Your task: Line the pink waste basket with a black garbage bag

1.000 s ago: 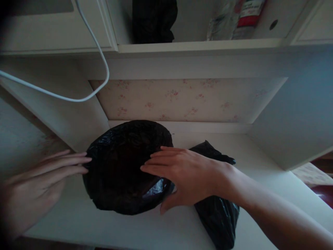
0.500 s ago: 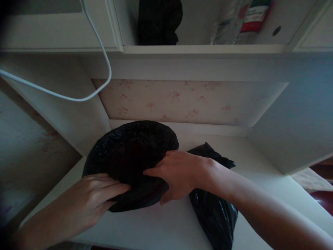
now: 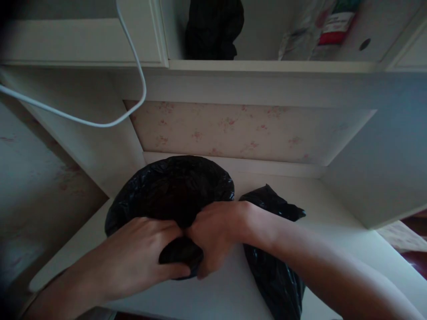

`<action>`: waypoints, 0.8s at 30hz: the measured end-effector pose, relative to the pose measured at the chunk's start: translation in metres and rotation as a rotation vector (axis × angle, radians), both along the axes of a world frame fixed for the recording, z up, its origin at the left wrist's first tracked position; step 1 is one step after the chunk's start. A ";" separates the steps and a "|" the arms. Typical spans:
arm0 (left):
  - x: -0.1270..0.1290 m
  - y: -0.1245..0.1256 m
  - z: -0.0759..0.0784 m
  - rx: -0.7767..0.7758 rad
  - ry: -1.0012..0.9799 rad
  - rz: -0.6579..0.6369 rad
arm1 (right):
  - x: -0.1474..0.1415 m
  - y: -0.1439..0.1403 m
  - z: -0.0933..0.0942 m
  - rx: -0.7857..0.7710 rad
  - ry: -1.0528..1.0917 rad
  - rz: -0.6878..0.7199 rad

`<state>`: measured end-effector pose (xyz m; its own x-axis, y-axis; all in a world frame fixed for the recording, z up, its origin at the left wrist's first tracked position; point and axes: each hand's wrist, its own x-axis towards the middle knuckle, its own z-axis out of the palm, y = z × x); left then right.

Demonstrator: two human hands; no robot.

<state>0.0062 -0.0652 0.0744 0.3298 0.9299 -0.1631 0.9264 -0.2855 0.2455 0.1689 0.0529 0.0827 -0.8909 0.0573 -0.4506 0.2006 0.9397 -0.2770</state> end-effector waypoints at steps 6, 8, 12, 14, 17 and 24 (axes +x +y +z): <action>-0.013 0.002 0.007 -0.114 0.149 -0.138 | -0.010 0.000 0.007 -0.061 -0.246 0.078; -0.020 0.003 0.009 -0.149 0.177 -0.186 | -0.009 -0.001 0.010 -0.101 -0.206 0.079; -0.029 0.007 0.014 -0.194 0.171 -0.167 | -0.004 -0.004 0.015 -0.112 -0.172 0.071; -0.031 0.009 0.017 -0.197 0.172 -0.148 | -0.003 -0.005 0.015 -0.117 -0.151 0.085; -0.032 0.009 0.019 -0.203 0.198 -0.155 | -0.001 -0.005 0.011 -0.136 -0.117 0.101; -0.032 0.007 0.019 -0.209 0.166 -0.164 | -0.008 -0.002 0.007 -0.190 -0.186 0.124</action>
